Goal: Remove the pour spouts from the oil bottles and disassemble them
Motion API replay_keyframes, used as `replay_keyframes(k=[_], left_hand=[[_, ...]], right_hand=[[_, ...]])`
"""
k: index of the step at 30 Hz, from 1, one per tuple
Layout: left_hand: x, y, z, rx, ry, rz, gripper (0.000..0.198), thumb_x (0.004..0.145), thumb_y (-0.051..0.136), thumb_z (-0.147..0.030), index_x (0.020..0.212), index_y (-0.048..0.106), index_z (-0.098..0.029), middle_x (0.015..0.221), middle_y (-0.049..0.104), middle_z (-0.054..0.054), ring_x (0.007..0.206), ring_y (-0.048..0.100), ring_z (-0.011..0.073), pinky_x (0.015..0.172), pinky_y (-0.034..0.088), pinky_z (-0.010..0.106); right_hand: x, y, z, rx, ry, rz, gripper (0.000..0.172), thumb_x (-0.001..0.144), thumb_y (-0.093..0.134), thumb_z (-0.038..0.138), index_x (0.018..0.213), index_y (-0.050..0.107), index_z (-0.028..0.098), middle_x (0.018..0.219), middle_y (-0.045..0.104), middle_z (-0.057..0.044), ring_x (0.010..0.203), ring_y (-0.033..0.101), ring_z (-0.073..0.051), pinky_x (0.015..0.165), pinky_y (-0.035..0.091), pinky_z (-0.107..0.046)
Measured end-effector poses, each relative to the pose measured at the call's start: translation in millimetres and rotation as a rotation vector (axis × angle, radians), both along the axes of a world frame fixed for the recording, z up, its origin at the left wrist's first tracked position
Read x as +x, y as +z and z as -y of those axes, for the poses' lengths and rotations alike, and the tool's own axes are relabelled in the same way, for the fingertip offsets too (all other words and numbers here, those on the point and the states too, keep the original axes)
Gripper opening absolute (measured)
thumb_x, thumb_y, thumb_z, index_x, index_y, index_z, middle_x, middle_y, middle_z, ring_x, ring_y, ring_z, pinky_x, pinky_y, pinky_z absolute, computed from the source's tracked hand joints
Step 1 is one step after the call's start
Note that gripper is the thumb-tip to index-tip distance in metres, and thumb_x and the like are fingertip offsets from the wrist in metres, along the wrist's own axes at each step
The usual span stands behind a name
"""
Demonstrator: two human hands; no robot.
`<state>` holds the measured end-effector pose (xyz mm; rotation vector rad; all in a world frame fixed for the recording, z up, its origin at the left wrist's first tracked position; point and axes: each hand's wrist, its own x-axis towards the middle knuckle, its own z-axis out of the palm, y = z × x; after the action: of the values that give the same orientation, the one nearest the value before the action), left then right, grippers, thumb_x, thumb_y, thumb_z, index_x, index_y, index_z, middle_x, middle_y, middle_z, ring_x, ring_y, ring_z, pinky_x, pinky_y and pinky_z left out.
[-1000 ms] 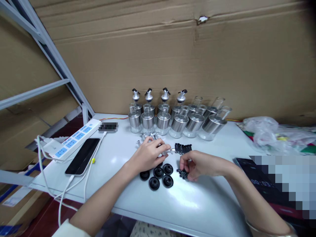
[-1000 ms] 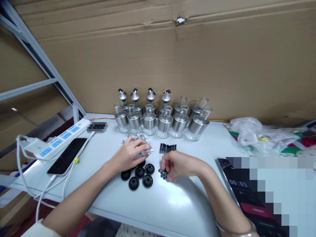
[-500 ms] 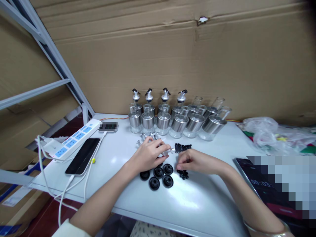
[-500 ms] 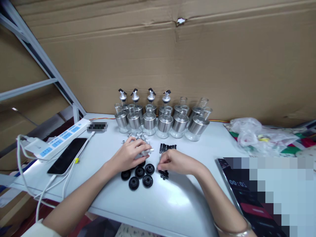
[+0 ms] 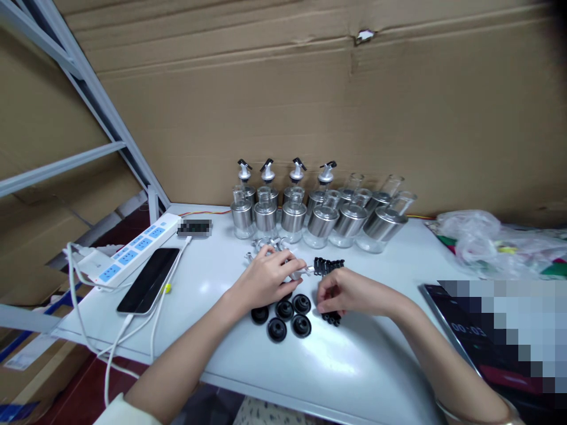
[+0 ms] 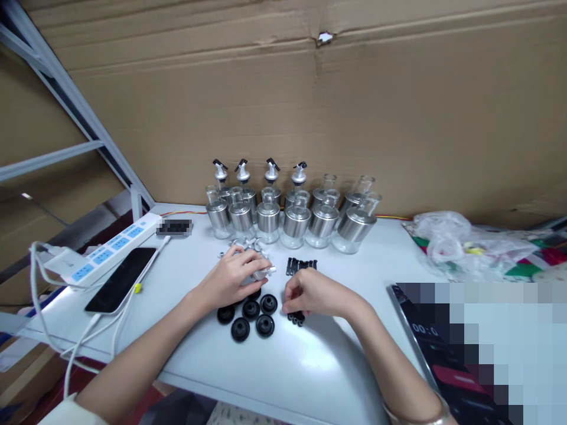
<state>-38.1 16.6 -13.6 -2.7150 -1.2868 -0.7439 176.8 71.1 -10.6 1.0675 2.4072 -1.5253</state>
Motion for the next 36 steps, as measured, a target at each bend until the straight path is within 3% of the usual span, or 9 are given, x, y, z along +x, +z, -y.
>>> replay_keyframes(k=[6,10,14,19,26,31,36], left_hand=[[-0.7,-0.5,0.6,-0.019,-0.002,0.001,0.018,0.091,0.049,-0.027,0.106,0.054,-0.019,0.097,0.064,0.003,0.088,0.059,0.0157,0.083,0.036,0.032],[-0.3,-1.0,1.1,-0.022,-0.008,0.025,0.021,0.09,0.051,-0.03,0.107,0.054,-0.018,0.095,0.066,0.003,0.086,0.061,0.0153,0.085,0.036,0.032],[0.5,-2.0,1.2,-0.009,-0.02,0.055,0.024,0.09,0.052,-0.033,0.107,0.053,-0.016,0.094,0.068,0.003,0.084,0.063,0.015,0.085,0.036,0.033],[1.3,-4.3,1.1,-0.04,-0.031,0.088,0.027,0.089,0.053,-0.035,0.108,0.053,-0.015,0.094,0.071,0.003,0.084,0.066,0.0162,0.086,0.038,0.034],[2.2,-9.1,0.6,0.001,-0.042,0.088,0.038,0.089,0.052,-0.041,0.115,0.051,-0.014,0.109,0.069,0.009,0.086,0.068,0.0172,0.088,0.04,0.035],[0.9,-8.2,0.0,0.005,-0.02,0.051,0.044,0.089,0.052,-0.041,0.123,0.046,-0.013,0.102,0.071,0.008,0.083,0.068,0.0173,0.089,0.04,0.036],[1.3,-6.2,0.3,-0.021,-0.019,0.028,0.038,0.088,0.055,-0.038,0.118,0.049,-0.015,0.092,0.072,0.004,0.079,0.067,0.0165,0.08,0.041,0.033]], right_hand=[[3.5,0.7,-1.8,-0.033,0.026,0.026,0.015,0.068,0.062,0.027,0.07,0.068,0.014,0.056,0.058,-0.001,0.053,0.051,-0.011,0.051,0.041,-0.021],[5.7,5.1,-2.0,-0.003,0.038,0.038,0.024,0.074,0.057,0.034,0.064,0.064,0.014,0.053,0.055,-0.001,0.051,0.049,-0.011,0.05,0.039,-0.022],[3.2,11.1,-0.5,0.122,-0.057,-0.013,0.033,0.081,0.051,0.04,0.062,0.059,0.014,0.053,0.055,0.0,0.052,0.048,-0.011,0.053,0.037,-0.023],[-9.7,16.5,6.1,0.188,-0.162,-0.274,0.029,0.078,0.058,0.044,0.083,0.065,0.016,0.072,0.063,-0.002,0.064,0.053,-0.013,0.061,0.042,-0.025],[-20.3,11.8,11.3,0.24,-0.227,-0.382,0.026,0.083,0.053,0.039,0.085,0.067,0.017,0.08,0.067,-0.004,0.07,0.055,-0.014,0.065,0.043,-0.026],[-21.7,10.3,12.4,0.295,-0.316,-0.421,0.026,0.078,0.06,0.04,0.088,0.067,0.018,0.082,0.068,-0.004,0.067,0.056,-0.014,0.064,0.046,-0.027],[-21.2,11.5,12.7,0.368,-0.335,-0.476,0.029,0.076,0.062,0.045,0.082,0.065,0.017,0.077,0.066,-0.004,0.063,0.054,-0.013,0.06,0.045,-0.027]])
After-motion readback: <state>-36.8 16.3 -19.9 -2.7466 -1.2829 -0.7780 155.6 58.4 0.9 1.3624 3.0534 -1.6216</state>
